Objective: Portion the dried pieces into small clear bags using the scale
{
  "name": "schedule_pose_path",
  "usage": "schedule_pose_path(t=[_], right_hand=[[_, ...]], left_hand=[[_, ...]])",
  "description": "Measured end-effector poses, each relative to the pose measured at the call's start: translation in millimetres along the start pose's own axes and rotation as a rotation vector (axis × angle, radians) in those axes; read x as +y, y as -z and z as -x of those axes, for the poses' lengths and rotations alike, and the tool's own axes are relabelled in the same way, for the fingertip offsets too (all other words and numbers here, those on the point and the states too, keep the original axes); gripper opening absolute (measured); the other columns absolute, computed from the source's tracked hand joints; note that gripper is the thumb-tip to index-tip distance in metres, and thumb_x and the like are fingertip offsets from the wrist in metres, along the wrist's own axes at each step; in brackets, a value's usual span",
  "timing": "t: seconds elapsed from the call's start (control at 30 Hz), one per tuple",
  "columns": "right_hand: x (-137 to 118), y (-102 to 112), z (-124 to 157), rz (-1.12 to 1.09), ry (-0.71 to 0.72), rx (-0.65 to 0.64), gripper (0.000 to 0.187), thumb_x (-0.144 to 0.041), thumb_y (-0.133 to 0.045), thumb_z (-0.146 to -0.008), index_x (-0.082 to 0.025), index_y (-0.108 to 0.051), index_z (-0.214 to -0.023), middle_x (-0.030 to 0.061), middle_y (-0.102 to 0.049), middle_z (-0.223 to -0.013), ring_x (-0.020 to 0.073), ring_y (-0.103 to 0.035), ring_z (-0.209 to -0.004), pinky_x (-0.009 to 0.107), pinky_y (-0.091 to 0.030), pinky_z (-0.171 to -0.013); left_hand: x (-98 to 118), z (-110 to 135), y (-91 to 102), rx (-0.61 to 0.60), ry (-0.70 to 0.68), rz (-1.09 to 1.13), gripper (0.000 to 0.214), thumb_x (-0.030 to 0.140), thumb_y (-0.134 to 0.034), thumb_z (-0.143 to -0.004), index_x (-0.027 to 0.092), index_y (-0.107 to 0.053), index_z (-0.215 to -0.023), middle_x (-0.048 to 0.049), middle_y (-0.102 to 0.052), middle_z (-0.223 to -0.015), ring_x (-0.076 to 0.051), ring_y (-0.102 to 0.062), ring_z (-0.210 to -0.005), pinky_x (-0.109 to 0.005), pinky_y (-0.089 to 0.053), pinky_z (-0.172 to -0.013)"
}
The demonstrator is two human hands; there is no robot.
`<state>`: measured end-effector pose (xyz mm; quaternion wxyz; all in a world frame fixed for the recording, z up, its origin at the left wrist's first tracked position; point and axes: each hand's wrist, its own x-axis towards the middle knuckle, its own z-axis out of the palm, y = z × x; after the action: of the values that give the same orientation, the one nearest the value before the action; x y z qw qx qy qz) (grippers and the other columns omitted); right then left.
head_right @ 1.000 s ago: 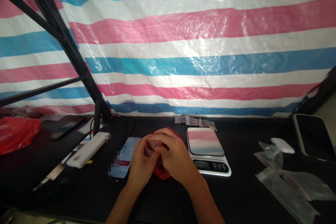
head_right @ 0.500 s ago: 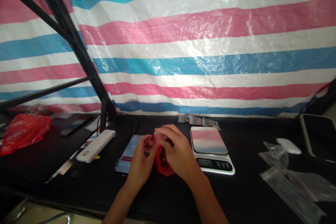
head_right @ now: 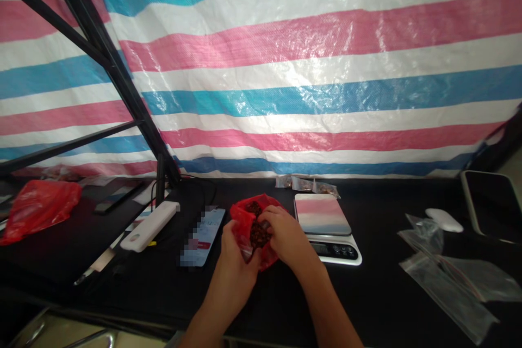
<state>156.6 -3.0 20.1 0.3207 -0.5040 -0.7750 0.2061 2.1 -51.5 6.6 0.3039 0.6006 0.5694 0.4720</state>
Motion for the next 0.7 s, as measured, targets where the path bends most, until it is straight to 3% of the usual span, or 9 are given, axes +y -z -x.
schedule_pose_path(t=[0.17,0.3,0.4,0.57,0.7], right_hand=[[-3,3,0,-0.089,-0.018,-0.059,0.055,0.011,-0.046,-0.065,-0.018,-0.075,-0.101,0.0075,-0.070,-0.112,0.0195,-0.067,-0.102,0.029,-0.050,-0.092],[0,-2,-1,-0.032,-0.054,-0.043,0.051,0.006,-0.050,-0.075,-0.017,-0.075,-0.113,0.0113,-0.068,-0.117,0.0225,-0.067,-0.106,0.033,-0.050,-0.096],[3,-6,-2,-0.013,-0.079,-0.007,0.047,0.003,-0.052,-0.078,-0.016,-0.075,-0.114,0.0125,-0.067,-0.117,0.0231,-0.066,-0.108,0.035,-0.049,-0.100],[5,-10,-4,-0.103,-0.154,0.090,0.044,0.004,-0.054,-0.077,-0.016,-0.075,-0.110,0.0110,-0.070,-0.114,0.0223,-0.067,-0.105,0.036,-0.051,-0.099],[6,-13,-7,-0.233,-0.223,0.171,0.039,0.002,-0.056,-0.076,-0.017,-0.076,-0.104,0.0092,-0.072,-0.107,0.0223,-0.069,-0.101,0.037,-0.053,-0.095]], left_hand=[[-1,-22,-9.9,0.058,0.065,0.224,0.041,0.003,-0.056,-0.072,0.021,-0.043,-0.107,-0.0039,-0.060,-0.101,-0.020,-0.065,-0.095,-0.036,-0.051,-0.092],[1,-33,-15.2,0.052,0.261,0.358,0.040,0.002,-0.054,-0.073,0.022,-0.042,-0.106,0.0018,-0.059,-0.087,-0.016,-0.063,-0.074,-0.030,-0.052,-0.072],[1,-35,-19.0,0.040,0.358,0.508,0.039,0.004,-0.056,-0.077,0.022,-0.043,-0.110,0.0003,-0.064,-0.088,-0.016,-0.066,-0.074,-0.029,-0.053,-0.070],[-4,-39,-23.7,0.066,0.368,0.634,0.039,0.008,-0.060,-0.077,0.021,-0.046,-0.112,-0.0024,-0.067,-0.093,-0.016,-0.070,-0.077,-0.030,-0.055,-0.074],[-13,-44,-26.3,0.070,0.246,0.572,0.048,0.013,-0.069,-0.073,0.021,-0.047,-0.115,-0.0017,-0.067,-0.092,-0.017,-0.070,-0.080,-0.031,-0.056,-0.076]])
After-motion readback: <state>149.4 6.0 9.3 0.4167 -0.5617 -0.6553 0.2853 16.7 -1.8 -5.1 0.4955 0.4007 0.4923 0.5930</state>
